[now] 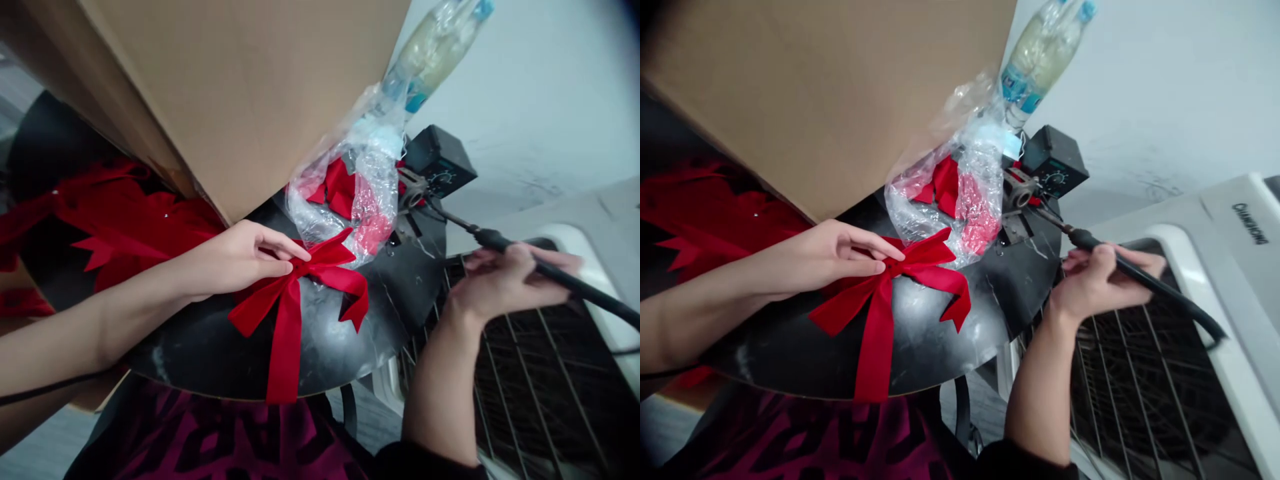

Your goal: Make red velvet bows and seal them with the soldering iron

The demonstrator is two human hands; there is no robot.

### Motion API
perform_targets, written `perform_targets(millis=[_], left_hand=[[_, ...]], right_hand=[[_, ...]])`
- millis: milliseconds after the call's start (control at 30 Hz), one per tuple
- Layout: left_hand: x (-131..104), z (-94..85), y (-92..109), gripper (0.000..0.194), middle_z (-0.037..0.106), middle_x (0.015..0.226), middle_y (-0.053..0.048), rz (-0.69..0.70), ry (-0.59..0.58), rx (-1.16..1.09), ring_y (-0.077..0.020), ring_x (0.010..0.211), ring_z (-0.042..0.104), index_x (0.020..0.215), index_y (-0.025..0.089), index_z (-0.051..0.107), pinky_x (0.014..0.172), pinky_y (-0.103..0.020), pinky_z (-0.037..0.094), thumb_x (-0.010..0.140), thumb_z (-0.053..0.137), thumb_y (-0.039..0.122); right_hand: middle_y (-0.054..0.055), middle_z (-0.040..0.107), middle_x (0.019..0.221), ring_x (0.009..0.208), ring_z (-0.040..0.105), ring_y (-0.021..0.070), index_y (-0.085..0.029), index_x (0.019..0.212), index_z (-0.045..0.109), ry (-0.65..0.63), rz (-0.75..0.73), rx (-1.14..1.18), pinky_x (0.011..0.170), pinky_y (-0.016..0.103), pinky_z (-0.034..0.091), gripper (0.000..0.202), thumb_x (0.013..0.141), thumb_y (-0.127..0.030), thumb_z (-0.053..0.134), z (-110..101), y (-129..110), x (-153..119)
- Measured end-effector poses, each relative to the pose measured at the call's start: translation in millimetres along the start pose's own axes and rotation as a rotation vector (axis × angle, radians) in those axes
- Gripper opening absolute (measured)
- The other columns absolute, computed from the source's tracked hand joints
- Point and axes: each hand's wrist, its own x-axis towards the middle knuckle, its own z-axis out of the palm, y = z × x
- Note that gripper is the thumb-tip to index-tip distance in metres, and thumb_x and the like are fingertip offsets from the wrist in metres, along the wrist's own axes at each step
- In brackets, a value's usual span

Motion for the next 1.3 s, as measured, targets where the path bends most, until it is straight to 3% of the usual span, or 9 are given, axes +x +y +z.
perform_targets(millis=[200,367,533,700,900,967,1100,1233,1300], left_hand=[[-3.3,-2.9,2.7,0.020,0.086,0.099,0.000,0.028,-0.004,-0.053,-0.0120,0.087,0.077,0.104,0.025,0.086,0.078,-0.017,0.056,0.085,0.080,0.020],[-2.6,-7.3,1.4,0.023,0.085,0.110,-0.004,0.082,0.011,-0.035,-0.0165,0.098,0.078,0.108,0.025,0.086,0.086,-0.023,0.058,0.085,0.080,0.021],[-4.9,-6.2,1.0,0.023,0.084,0.112,-0.006,0.085,-0.030,-0.078,-0.0196,0.100,0.079,0.108,0.024,0.086,0.087,-0.026,0.060,0.086,0.079,0.022],[-6.7,-4.3,2.4,0.023,0.085,0.111,-0.006,0.059,-0.055,-0.098,-0.0194,0.100,0.079,0.107,0.024,0.085,0.088,-0.027,0.060,0.087,0.077,0.019],[-9.1,-5.8,2.7,0.022,0.085,0.105,-0.005,0.093,-0.067,-0.098,-0.0176,0.094,0.079,0.109,0.025,0.085,0.082,-0.023,0.059,0.088,0.078,0.021],[-10.3,-4.6,3.3,0.022,0.085,0.091,-0.004,0.078,-0.087,-0.074,-0.0167,0.082,0.079,0.110,0.025,0.085,0.072,-0.022,0.058,0.090,0.077,0.023],[-14.8,-1.0,7.4,0.025,0.085,0.093,-0.004,0.113,-0.080,0.018,-0.0193,0.078,0.078,0.111,0.025,0.084,0.064,-0.023,0.057,0.087,0.078,0.026],[-24.7,1.1,14.4,0.026,0.085,0.094,-0.004,0.158,-0.044,0.101,-0.0195,0.080,0.079,0.111,0.025,0.085,0.064,-0.021,0.058,0.085,0.078,0.023],[-30.3,2.1,16.8,0.026,0.085,0.093,-0.003,0.183,0.004,0.132,-0.0195,0.081,0.080,0.109,0.024,0.085,0.064,-0.021,0.058,0.084,0.078,0.021]], right_hand=[[-0.006,0.048,0.067,0.051,0.059,0.0127,-0.029,0.088,0.038,0.017,-0.048,0.027,0.044,0.025,0.044,0.015,0.086,-0.027,0.052,19.8,28.8,6.4],[-0.004,0.059,0.070,0.057,0.064,0.0154,-0.025,0.095,0.051,-0.183,0.005,0.005,0.052,0.029,0.053,0.018,0.091,-0.036,0.065,32.6,37.6,7.7],[0.003,0.071,0.090,0.065,0.063,0.0159,-0.021,0.102,0.072,-0.367,0.042,-0.020,0.061,0.033,0.055,0.032,0.081,-0.043,0.079,42.4,37.3,8.9],[0.004,0.074,0.088,0.065,0.065,0.0169,-0.019,0.116,0.074,-0.456,0.174,-0.029,0.065,0.036,0.058,0.046,0.078,-0.045,0.080,45.4,35.5,8.1],[0.006,0.072,0.068,0.048,0.057,0.0155,-0.014,0.087,0.078,-0.587,0.286,-0.145,0.046,0.030,0.045,0.033,0.085,-0.047,0.078,-3.8,-19.9,-43.8],[0.005,0.074,0.074,0.062,0.064,0.0173,-0.017,0.089,0.080,-0.581,0.225,-0.186,0.060,0.031,0.052,0.027,0.088,-0.045,0.078,-15.6,-51.6,-68.0],[0.004,0.080,0.105,0.099,0.073,0.0224,-0.025,0.103,0.082,-0.977,0.047,-0.071,0.091,0.036,0.056,0.021,0.089,-0.041,0.079,-11.5,-99.4,-95.8],[-0.001,0.076,0.073,0.067,0.071,0.0179,-0.022,0.091,0.080,-1.167,0.207,0.028,0.066,0.030,0.056,0.020,0.092,-0.041,0.077,-9.3,-107.5,-89.8],[0.001,0.078,0.081,0.074,0.073,0.0204,-0.022,0.093,0.080,-1.076,0.086,-0.080,0.071,0.032,0.058,0.019,0.090,-0.041,0.079,-17.7,-106.7,-81.8]])
